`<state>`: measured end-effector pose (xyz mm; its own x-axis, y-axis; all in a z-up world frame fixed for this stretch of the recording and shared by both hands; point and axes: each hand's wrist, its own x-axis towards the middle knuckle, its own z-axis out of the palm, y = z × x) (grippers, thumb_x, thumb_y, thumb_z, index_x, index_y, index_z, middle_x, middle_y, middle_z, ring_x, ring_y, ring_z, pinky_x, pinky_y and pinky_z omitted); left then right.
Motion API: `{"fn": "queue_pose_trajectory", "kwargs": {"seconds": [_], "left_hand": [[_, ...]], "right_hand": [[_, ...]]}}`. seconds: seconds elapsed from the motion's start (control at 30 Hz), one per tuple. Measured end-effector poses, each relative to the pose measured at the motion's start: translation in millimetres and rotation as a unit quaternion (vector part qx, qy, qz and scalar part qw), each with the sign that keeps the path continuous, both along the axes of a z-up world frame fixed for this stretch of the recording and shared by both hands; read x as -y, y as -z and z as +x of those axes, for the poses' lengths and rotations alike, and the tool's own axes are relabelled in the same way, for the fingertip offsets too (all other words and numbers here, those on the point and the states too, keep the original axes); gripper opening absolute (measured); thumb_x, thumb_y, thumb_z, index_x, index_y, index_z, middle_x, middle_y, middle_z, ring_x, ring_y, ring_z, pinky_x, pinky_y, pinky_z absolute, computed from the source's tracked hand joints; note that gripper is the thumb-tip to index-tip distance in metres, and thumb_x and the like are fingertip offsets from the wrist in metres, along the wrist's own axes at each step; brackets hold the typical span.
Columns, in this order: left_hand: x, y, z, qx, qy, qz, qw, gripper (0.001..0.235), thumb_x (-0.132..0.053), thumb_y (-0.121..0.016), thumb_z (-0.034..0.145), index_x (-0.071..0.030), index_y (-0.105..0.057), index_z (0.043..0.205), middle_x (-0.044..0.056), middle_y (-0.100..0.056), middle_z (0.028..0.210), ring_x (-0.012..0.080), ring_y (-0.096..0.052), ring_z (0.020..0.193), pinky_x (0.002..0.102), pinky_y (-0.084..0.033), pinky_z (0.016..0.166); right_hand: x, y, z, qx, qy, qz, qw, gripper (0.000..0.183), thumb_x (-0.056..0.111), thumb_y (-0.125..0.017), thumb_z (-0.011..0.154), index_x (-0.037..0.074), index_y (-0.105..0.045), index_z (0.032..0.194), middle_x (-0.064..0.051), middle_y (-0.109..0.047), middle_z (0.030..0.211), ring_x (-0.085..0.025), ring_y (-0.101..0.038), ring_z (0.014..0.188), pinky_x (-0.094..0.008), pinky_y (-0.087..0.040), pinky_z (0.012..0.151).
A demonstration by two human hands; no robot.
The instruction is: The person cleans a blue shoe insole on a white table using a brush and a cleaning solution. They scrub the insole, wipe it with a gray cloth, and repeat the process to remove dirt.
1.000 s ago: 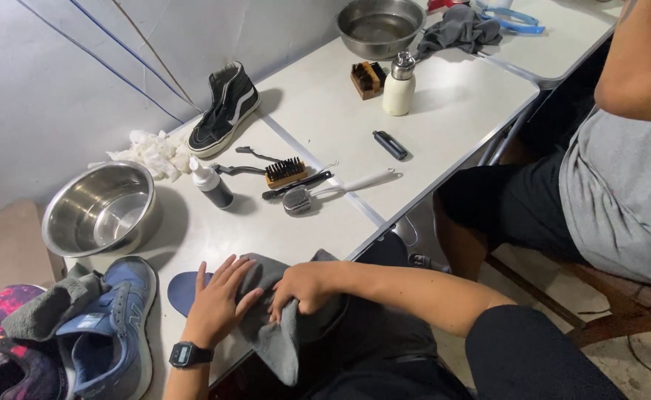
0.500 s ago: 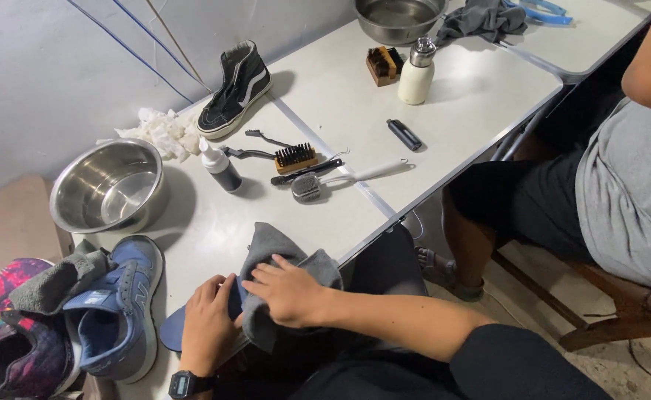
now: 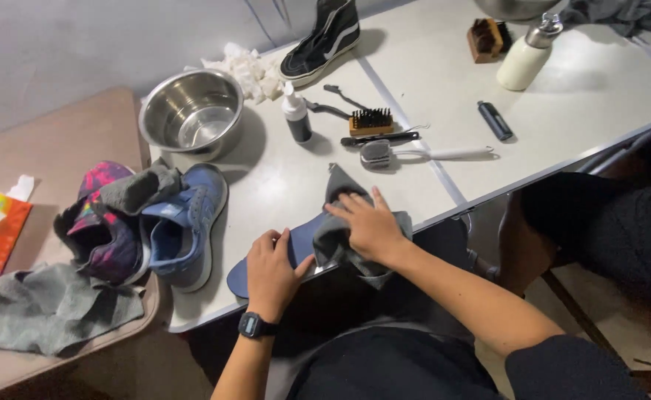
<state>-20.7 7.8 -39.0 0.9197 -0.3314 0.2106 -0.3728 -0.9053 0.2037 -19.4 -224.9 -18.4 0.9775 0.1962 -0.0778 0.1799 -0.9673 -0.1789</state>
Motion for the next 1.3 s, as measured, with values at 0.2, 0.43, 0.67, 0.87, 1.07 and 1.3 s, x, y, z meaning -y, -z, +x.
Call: {"fn": "queue_pose_trajectory", "kwargs": {"seconds": [0.2,0.43,0.67,0.87,1.07,1.3], "left_hand": [[18,6,-12,-0.002,-0.075,-0.007,0.997,0.084,-0.075,-0.055,0.089,-0.004,-0.062,0.134,0.012,-0.056,0.119,0.0274,-0.056,0.114,0.042,-0.041,0.099],[26,22,-6,0.02,-0.088,-0.007,0.996,0.069,-0.057,-0.067,0.088,-0.002,-0.064,0.129,0.014,-0.056,0.119,0.0306,-0.053,0.115,0.044,-0.036,0.098],[22,35,1,-0.007,-0.107,-0.014,0.994,0.066,-0.064,-0.069,0.079,-0.001,-0.072,0.096,0.02,-0.057,0.121,0.0339,-0.05,0.122,0.045,-0.033,0.104],[21,4,-10,-0.01,-0.074,-0.061,0.995,0.078,-0.065,-0.062,0.091,0.0,-0.061,0.133,0.018,-0.054,0.124,0.0314,-0.051,0.121,0.045,-0.033,0.102],[-21,-49,-38,-0.061,-0.083,-0.041,0.994,0.101,-0.069,-0.073,0.078,-0.002,-0.046,0.149,0.022,-0.054,0.136,0.0356,-0.05,0.129,0.058,-0.029,0.107],[-60,-2,-35,-0.044,-0.075,-0.139,0.987,0.071,-0.051,-0.084,0.078,-0.011,-0.065,0.134,0.012,-0.061,0.12,0.0289,-0.061,0.109,0.042,-0.045,0.092]], "right_hand": [[21,-7,10,0.092,0.385,0.584,0.709,0.067,0.055,-0.048,0.102,0.014,-0.04,0.155,-0.021,-0.045,0.153,-0.043,-0.036,0.144,-0.065,-0.022,0.117],[32,148,37,0.557,-0.069,0.045,0.826,0.031,0.007,-0.051,0.105,-0.006,-0.065,0.129,-0.018,-0.069,0.123,-0.03,-0.064,0.119,-0.047,-0.045,0.11],[-50,7,9,0.034,-0.112,0.053,0.992,0.06,0.041,-0.05,0.096,0.009,-0.05,0.147,-0.006,-0.042,0.16,-0.021,-0.036,0.15,-0.053,-0.013,0.126],[-15,-3,22,0.003,0.007,0.001,1.0,0.067,0.035,-0.051,0.096,0.012,-0.037,0.158,-0.007,-0.038,0.163,-0.023,-0.035,0.15,-0.06,-0.007,0.124],[-10,-16,16,0.024,0.057,0.089,0.994,0.058,0.029,-0.049,0.1,0.008,-0.041,0.154,-0.012,-0.051,0.153,-0.023,-0.041,0.147,-0.055,-0.006,0.125],[-12,-1,3,0.174,0.111,0.569,0.796,0.044,0.029,-0.037,0.11,-0.003,-0.067,0.118,-0.022,-0.071,0.106,-0.033,-0.067,0.107,-0.056,-0.043,0.104]]}}
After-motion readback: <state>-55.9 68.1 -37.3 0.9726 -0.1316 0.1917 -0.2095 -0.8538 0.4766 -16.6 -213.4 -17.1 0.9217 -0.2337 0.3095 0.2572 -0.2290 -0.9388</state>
